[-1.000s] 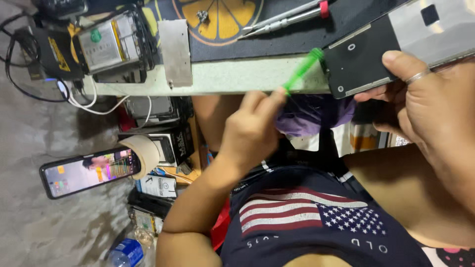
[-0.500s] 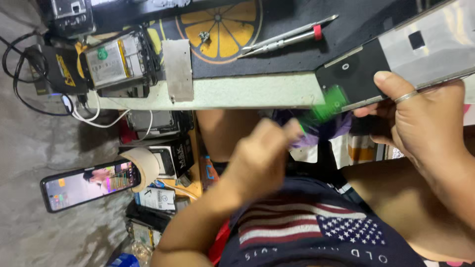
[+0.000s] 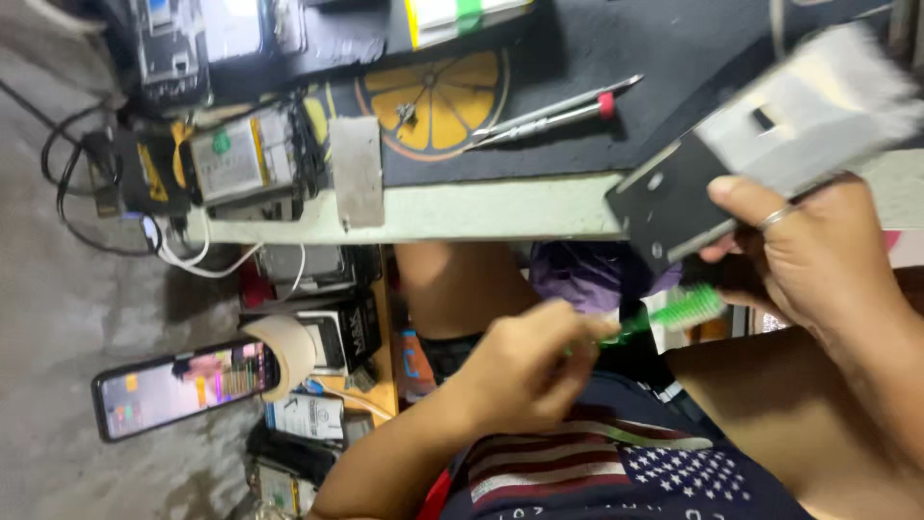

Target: The person disassembles a mobile phone, removes the back cover, cleans the interior with a brush, and detaches internal components using a screwdriver and tweezers.

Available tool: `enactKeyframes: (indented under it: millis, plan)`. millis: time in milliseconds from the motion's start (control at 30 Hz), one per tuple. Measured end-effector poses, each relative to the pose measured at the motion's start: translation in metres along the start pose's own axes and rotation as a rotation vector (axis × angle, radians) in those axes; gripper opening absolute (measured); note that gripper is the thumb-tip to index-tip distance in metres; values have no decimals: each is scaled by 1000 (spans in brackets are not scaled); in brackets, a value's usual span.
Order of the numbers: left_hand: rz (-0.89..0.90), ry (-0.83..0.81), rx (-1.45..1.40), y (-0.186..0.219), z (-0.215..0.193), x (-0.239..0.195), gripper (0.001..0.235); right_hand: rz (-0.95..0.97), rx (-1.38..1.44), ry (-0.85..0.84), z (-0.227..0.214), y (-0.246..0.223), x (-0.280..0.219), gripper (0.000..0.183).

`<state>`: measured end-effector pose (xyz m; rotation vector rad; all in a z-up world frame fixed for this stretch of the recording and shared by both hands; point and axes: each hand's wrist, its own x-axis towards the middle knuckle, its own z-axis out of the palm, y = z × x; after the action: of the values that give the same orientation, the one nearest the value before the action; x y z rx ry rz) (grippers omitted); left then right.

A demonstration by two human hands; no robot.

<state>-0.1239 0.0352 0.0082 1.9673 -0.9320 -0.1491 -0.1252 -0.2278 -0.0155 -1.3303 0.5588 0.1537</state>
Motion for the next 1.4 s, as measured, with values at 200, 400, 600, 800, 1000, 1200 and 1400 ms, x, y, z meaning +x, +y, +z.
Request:
enactKeyframes:
  millis: [200, 400, 600, 800, 1000, 1200, 1400]
  plan:
    - [-386, 196, -396, -20, -5, 16, 46, 521, -795, -358, -5, 12, -7, 47]
    - [-491, 415, -929, -32, 18, 17, 25, -31, -563, -679, -45, 36, 18, 57]
    - [-423, 764, -1202, -24, 1, 16, 20, -259, -353, -478, -65, 30, 11, 48]
    - [-498, 716, -1214, -28, 25, 31, 29, -78, -298, -284, -24, 10, -10, 40]
    - [-210, 421, 163, -22, -6, 8, 44, 143, -132, -128, -28, 5, -5, 42]
    - [-45, 33, 397, -5, 27, 12, 63, 84, -124, -195, -32, 12, 0, 49]
    - [-22, 46, 638, 1, 25, 29, 60, 131, -113, -145, -31, 11, -3, 46]
